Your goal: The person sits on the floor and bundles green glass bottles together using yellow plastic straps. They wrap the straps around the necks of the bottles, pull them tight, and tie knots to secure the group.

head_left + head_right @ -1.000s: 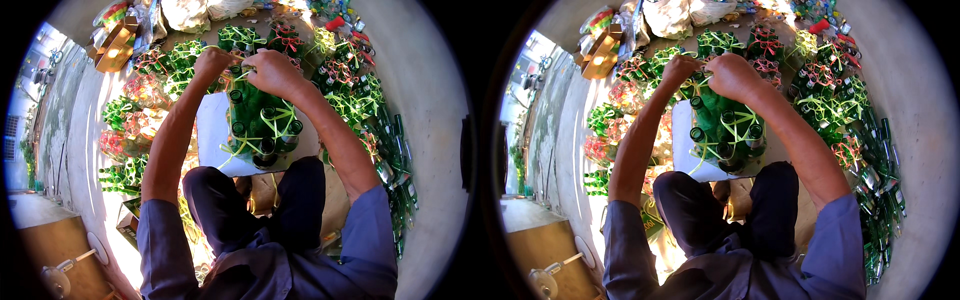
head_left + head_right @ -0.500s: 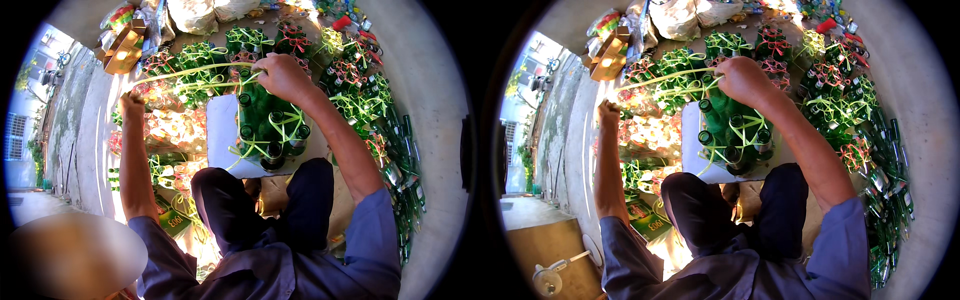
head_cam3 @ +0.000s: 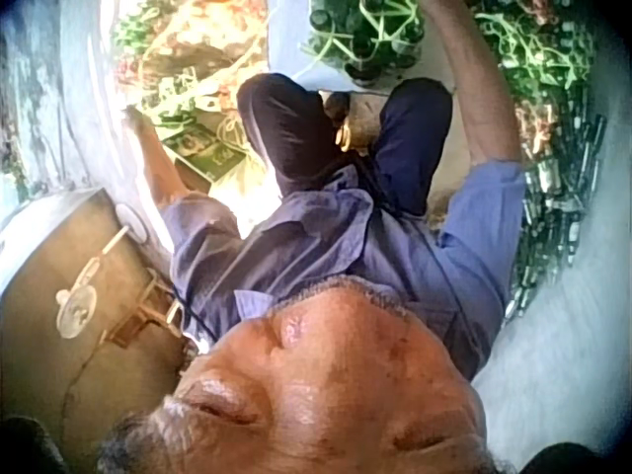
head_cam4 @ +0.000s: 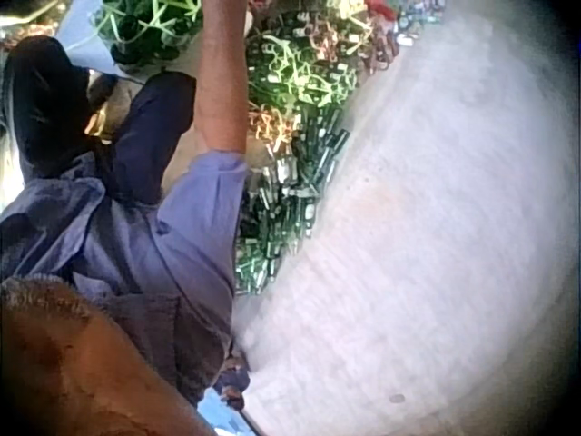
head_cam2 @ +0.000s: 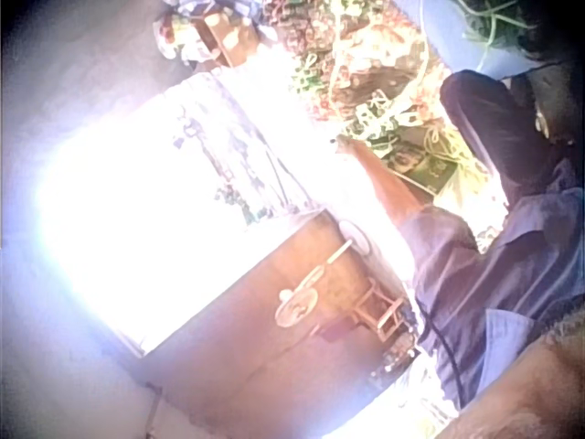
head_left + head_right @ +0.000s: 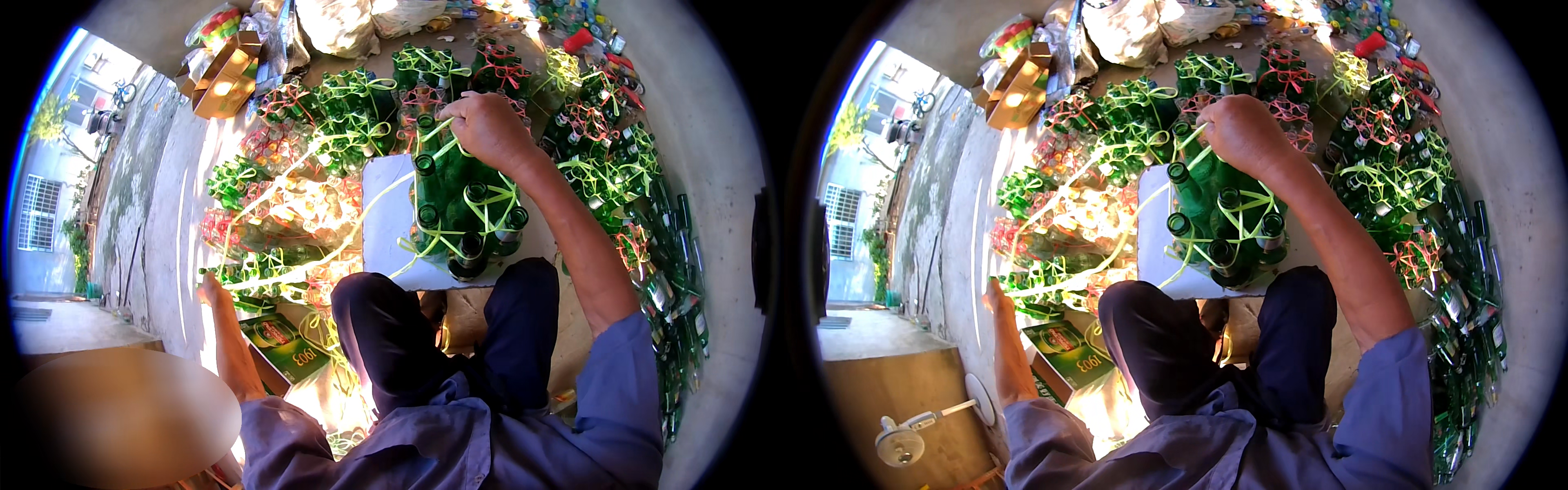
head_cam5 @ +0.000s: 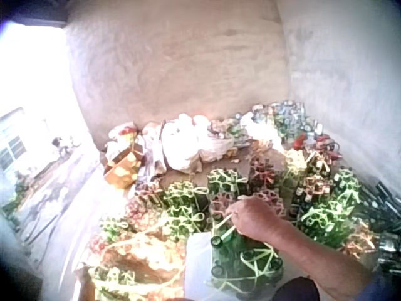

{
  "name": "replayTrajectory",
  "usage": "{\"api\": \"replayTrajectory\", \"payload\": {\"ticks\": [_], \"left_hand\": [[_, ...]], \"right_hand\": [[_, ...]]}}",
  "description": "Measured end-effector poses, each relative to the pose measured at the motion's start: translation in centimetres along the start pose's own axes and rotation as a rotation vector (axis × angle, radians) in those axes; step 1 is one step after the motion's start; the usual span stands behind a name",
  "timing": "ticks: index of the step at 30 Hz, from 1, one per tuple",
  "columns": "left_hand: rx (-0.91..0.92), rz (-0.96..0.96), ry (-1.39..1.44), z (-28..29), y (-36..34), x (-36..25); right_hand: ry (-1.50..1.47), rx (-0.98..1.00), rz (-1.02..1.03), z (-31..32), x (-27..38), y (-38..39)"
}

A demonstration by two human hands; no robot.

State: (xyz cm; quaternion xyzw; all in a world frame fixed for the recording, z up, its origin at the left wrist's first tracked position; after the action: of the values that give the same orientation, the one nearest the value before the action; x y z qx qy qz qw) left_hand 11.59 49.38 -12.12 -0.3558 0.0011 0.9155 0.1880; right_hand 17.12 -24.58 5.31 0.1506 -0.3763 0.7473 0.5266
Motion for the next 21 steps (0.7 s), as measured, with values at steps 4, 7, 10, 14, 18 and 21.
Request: {"api": "replayTrajectory", "payload": {"ticks": [4,7,10,14,18,21], "left_hand": [[0.092,-0.839,0.034,-2.3,12.8,-12.8],[0.769,-0.824,0.342,-2.3,29.7,-22.2],[1.155,-0.902,0.482,-5.5,38.9,-25.8],[1.318,-1.002,0.452,-6.0,47.3,-28.7],[1.375,-0.887,0.398,-7.2,47.5,-28.4],[1.360,-0.817,0.334,-7.1,47.8,-27.9]], "right_hand": [[0.000,-0.019,0.021,-0.4,-0.6,0.0],[0.009,-0.011,-0.036,0.2,-0.1,0.4],[-0.024,-0.005,-0.032,0.3,1.1,-0.3],[-0.033,-0.022,-0.043,0.3,0.7,0.0],[-0.046,-0.042,-0.027,0.2,0.2,0.0],[-0.036,-0.060,-0.033,0.2,-0.4,0.0]]}}
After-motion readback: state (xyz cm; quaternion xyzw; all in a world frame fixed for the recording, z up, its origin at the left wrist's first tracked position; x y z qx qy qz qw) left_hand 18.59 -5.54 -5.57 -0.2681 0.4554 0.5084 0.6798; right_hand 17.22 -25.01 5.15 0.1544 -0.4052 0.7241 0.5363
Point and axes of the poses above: each hand's wrist, its own y-axis away from the middle knuckle, its own z-axis out of the back of the hand, x = y × z, the point moved 6 cm from there along -y, towards the middle knuckle, and after that the axes turned 12 degrees about -y, right-handed, at the moved point
